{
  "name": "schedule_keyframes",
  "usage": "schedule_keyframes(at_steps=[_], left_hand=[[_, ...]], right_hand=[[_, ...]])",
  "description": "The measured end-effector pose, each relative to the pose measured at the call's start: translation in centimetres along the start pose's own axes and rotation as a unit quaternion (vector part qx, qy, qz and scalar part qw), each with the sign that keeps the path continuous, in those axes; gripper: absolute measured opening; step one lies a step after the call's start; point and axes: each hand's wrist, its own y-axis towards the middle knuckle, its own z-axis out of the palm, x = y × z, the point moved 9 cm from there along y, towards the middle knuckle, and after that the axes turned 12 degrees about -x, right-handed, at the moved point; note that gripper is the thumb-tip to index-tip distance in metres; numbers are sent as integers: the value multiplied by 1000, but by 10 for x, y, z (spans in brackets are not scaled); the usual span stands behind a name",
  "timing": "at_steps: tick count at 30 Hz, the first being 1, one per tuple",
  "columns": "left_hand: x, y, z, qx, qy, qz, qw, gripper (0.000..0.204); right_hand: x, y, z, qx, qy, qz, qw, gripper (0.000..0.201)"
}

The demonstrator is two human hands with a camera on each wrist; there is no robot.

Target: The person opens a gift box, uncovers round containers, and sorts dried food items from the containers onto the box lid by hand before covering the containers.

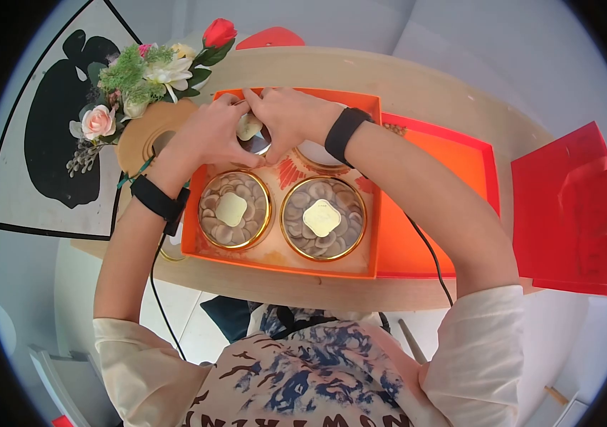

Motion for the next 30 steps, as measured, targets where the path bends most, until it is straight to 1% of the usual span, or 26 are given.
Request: schedule_keyframes(at_steps=[2, 4, 5, 7, 9, 11, 13, 15, 17, 19, 22, 25, 28, 30], left_hand=[[-1, 1, -2, 1, 3, 14, 1000, 95], [-3, 2, -2, 2, 7, 28, 1000, 95], [-3, 3, 1, 12, 31, 30, 999, 96], [0, 2, 7, 23, 54, 32, 998, 96], [-4, 1, 10, -10, 109, 87, 990, 99], [-4, 0, 14, -8, 127, 97, 987, 101], [-6, -2, 17, -6, 144, 107, 984, 102], [-9, -4, 16, -19, 167, 126, 978, 101], [-10, -5, 16, -28, 160, 123, 979, 100], [-11, -6, 14, -38, 153, 122, 980, 99], [-11, -6, 14, -25, 153, 112, 982, 99], [-10, -8, 14, -30, 142, 107, 984, 99], [-8, -7, 11, -40, 138, 93, 985, 99], [-6, -7, 13, -22, 124, 75, 989, 100]], right_hand=[[1, 0, -3, -8, -5, -3, 1000, 119], [-2, 0, 0, 9, -16, 9, 1000, 117], [-3, -1, 1, 9, -16, 10, 1000, 117], [-2, 0, 0, -17, -20, -5, 1000, 115], [-5, 0, 3, -23, -21, -7, 999, 114], [-2, 1, 0, -31, -21, -8, 999, 113], [-2, 1, 0, -10, -3, 3, 1000, 113], [1, -1, -5, -10, 6, 8, 1000, 113], [-1, -3, -2, -9, 15, 15, 1000, 113], [-1, -3, -4, -34, -9, 0, 999, 117], [-3, -2, -2, -27, -3, -7, 1000, 120], [-5, -2, 1, -12, -10, 7, 1000, 121], [-5, -3, 0, -14, -23, 7, 1000, 120], [-6, -2, 1, -8, -14, 9, 1000, 121]])
